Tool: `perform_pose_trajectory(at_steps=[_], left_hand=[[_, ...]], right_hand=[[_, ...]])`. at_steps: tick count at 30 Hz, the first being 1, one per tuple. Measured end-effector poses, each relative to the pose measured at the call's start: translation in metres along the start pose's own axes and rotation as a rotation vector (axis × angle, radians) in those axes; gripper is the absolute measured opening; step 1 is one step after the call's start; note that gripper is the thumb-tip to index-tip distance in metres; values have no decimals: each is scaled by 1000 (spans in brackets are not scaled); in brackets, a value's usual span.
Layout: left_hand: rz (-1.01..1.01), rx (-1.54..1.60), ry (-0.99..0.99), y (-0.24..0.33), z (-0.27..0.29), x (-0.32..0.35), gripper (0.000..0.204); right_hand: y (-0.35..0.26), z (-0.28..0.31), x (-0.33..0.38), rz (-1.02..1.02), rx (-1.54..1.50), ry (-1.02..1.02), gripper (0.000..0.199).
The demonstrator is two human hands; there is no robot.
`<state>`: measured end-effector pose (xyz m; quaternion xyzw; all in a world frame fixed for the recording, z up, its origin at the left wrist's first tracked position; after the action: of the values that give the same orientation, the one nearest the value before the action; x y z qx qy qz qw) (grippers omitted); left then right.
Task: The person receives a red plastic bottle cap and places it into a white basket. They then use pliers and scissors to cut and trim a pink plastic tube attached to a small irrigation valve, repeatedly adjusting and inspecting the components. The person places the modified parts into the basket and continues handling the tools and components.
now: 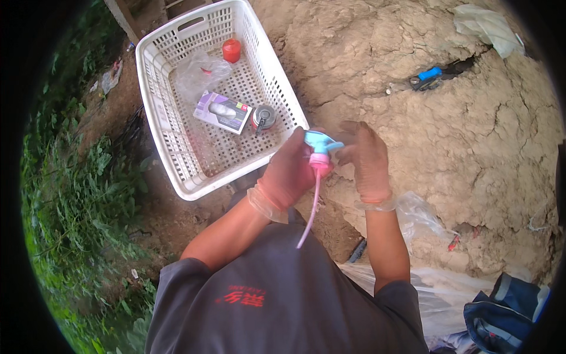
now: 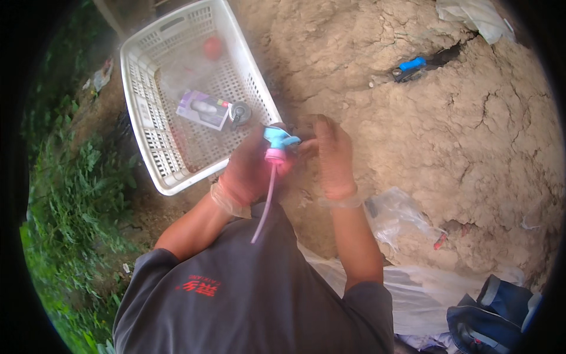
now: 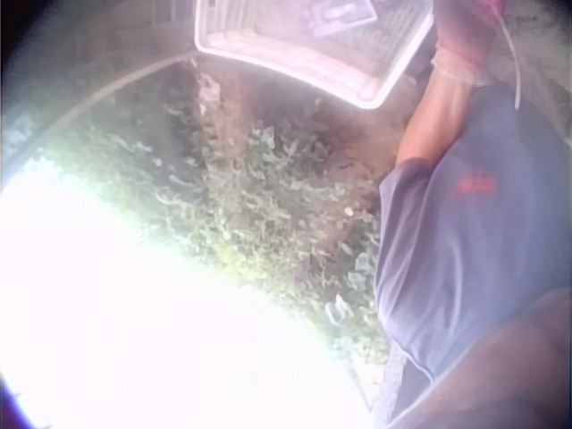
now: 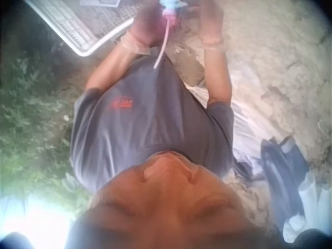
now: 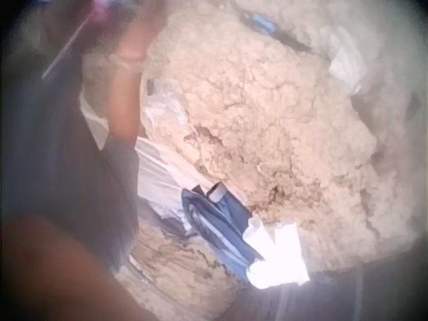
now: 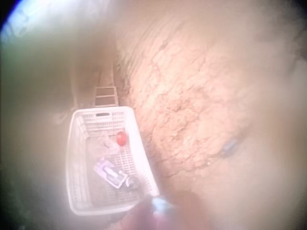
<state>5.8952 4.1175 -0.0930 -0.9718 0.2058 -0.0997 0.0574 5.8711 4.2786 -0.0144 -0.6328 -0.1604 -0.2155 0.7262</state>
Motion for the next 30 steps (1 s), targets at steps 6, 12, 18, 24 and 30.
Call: perform_pose_trajectory(at_steps=[6,12,18,24,30], left_hand=[[-65,140,120,3,-6,0,36],[-25,130,66,2,0,-5,31],[-47,194,-89,-4,-4,-11,33],[-89,145,-35,1,-2,-13,34],[-95,49,-56,5,-1,-20,35]], right_hand=[[0,-17,21,364,692,63,31],[-6,-44,22,466,1024,183,32],[-1,-45,20,546,1053,238,26],[-3,-39,19,485,1009,204,23],[-2,-31,12,386,895,179,23]])
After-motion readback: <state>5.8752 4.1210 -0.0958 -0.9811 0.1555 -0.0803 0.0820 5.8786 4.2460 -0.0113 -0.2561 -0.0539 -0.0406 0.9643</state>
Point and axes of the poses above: each hand's wrist, its own x-axis away from the middle knuckle, its own z-axis out of the back of the hand, y = z × x, the point moved 1 cm from there along -x, towards the middle knuckle, and after that the axes turned 10 degrees about -z, right-handed, at the moved point
